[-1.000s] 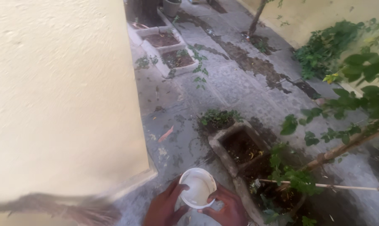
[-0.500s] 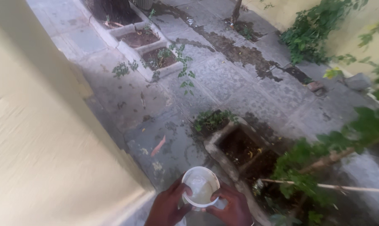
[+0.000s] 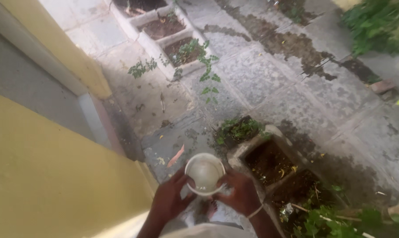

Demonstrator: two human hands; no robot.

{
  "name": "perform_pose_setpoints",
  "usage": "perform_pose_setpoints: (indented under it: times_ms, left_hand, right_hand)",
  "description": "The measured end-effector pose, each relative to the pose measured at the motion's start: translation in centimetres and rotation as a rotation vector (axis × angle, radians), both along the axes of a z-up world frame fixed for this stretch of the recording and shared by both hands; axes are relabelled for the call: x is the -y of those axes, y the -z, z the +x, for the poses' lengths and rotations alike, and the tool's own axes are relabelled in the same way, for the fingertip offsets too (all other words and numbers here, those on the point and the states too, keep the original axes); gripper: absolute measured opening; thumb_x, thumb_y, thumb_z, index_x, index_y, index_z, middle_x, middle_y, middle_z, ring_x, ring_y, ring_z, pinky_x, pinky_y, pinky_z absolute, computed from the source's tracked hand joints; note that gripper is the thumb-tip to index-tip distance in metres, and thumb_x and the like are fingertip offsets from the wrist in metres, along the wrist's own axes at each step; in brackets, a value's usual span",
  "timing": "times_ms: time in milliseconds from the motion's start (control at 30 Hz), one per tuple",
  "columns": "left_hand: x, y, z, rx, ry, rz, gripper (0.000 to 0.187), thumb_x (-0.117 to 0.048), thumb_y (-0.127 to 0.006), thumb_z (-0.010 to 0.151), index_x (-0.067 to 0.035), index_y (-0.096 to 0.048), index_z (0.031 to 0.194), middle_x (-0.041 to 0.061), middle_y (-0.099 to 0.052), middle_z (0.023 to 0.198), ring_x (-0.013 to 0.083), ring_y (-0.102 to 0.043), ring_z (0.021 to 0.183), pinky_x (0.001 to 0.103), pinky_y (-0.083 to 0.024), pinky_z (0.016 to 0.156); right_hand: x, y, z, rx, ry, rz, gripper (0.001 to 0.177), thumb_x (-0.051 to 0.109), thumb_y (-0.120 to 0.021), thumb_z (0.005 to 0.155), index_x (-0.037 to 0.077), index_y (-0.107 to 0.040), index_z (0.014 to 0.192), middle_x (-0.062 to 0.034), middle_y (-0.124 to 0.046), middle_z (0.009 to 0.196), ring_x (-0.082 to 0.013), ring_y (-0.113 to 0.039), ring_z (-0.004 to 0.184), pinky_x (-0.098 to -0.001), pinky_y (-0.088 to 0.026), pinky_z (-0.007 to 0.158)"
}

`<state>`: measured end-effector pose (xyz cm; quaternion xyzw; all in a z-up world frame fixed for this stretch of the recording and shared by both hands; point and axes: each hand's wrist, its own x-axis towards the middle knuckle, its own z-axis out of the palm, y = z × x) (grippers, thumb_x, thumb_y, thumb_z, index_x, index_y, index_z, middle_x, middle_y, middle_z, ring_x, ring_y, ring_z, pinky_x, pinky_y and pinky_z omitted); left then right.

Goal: The person rinses multiple buckets and small cups with water by hand in an outdoor area, pouring water between the containers and emptying them onto the ground.

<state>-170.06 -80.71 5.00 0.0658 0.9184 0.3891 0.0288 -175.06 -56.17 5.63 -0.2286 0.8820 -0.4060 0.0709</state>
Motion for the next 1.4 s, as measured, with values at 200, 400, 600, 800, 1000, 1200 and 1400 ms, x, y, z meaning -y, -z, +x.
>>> perform_pose_setpoints:
  times_ms: [200,400,600,800,1000,1200,1400]
  left_hand:
    - [-0.6,-2.6,-4.8,-0.064,-0.101,0.055,0.034,-0.018,-0.088,0.069,-0.014,-0.064,0.093,0.01,-0.054,0.151,0.0373,-0.07,0.102,0.046,-0.059,0.071]
    - [0.5,-2.5,-8.4,-0.047,-0.185,0.103,0.034,-0.015,-0.087,0.067,-0.014,-0.066,0.093,0.01,-0.05,0.156,0.0322,-0.075,0.089,0.037,-0.062,0.068]
    - [3.1,-0.6,-13.0,0.031,-0.228,0.224,0.034,-0.016,-0.086,0.069,-0.014,-0.066,0.096,0.008,-0.061,0.143,0.0312,-0.075,0.097,0.04,-0.062,0.066]
    - [6.7,-0.8,-20.4,0.013,-0.14,0.086,0.034,-0.019,-0.088,0.073,-0.014,-0.067,0.1,0.012,-0.064,0.132,0.0362,-0.068,0.108,0.046,-0.058,0.084]
    - [10.3,-1.3,-26.4,-0.107,-0.076,0.219,0.031,-0.01,-0.084,0.068,-0.01,-0.065,0.093,0.017,-0.05,0.153,0.0418,-0.062,0.12,0.046,-0.056,0.089]
    - [12.6,-1.6,-29.4,-0.161,-0.097,0.306,0.034,-0.009,-0.08,0.074,-0.01,-0.064,0.105,0.018,-0.05,0.153,0.0436,-0.059,0.127,0.047,-0.055,0.095]
    - [14.2,-0.8,-31.2,-0.106,-0.194,0.328,0.045,-0.014,-0.083,0.076,-0.013,-0.065,0.117,0.018,-0.051,0.15,0.0413,-0.058,0.129,0.047,-0.053,0.099]
  right_hand:
    - [0.3,-1.7,-6.7,-0.221,-0.124,-0.186,0.042,0.025,-0.097,0.057,0.007,-0.067,0.08,-0.0189,-0.072,0.119,-0.0352,-0.073,0.102,-0.0392,-0.059,0.081]
    - [1.7,-1.4,-12.4,-0.094,-0.19,-0.145,0.041,0.028,-0.097,0.059,0.008,-0.069,0.081,-0.0124,-0.075,0.106,-0.0309,-0.075,0.094,-0.0395,-0.059,0.078]
    - [3.8,-0.5,-18.7,0.023,-0.234,-0.027,0.04,0.034,-0.097,0.06,0.01,-0.073,0.082,-0.0097,-0.077,0.098,-0.0282,-0.076,0.091,-0.0388,-0.06,0.077]
    - [7.0,-0.5,-24.4,-0.12,-0.217,-0.067,0.041,0.033,-0.099,0.062,0.007,-0.074,0.083,-0.0155,-0.076,0.113,-0.0293,-0.074,0.109,-0.0395,-0.06,0.087]
    - [10.6,-1.2,-28.3,-0.132,-0.099,-0.127,0.037,0.023,-0.098,0.059,0.006,-0.073,0.081,-0.021,-0.071,0.126,-0.0311,-0.074,0.111,-0.0398,-0.06,0.088]
    - [13.5,-2.0,-31.2,-0.125,-0.026,-0.072,0.039,0.021,-0.097,0.057,0.006,-0.073,0.083,-0.0156,-0.078,0.11,-0.0311,-0.078,0.101,-0.0384,-0.06,0.081]
    - [16.0,-2.6,-34.6,-0.19,-0.115,-0.113,0.041,0.024,-0.098,0.058,0.007,-0.072,0.085,-0.0169,-0.076,0.111,-0.0293,-0.077,0.092,-0.0367,-0.061,0.075]
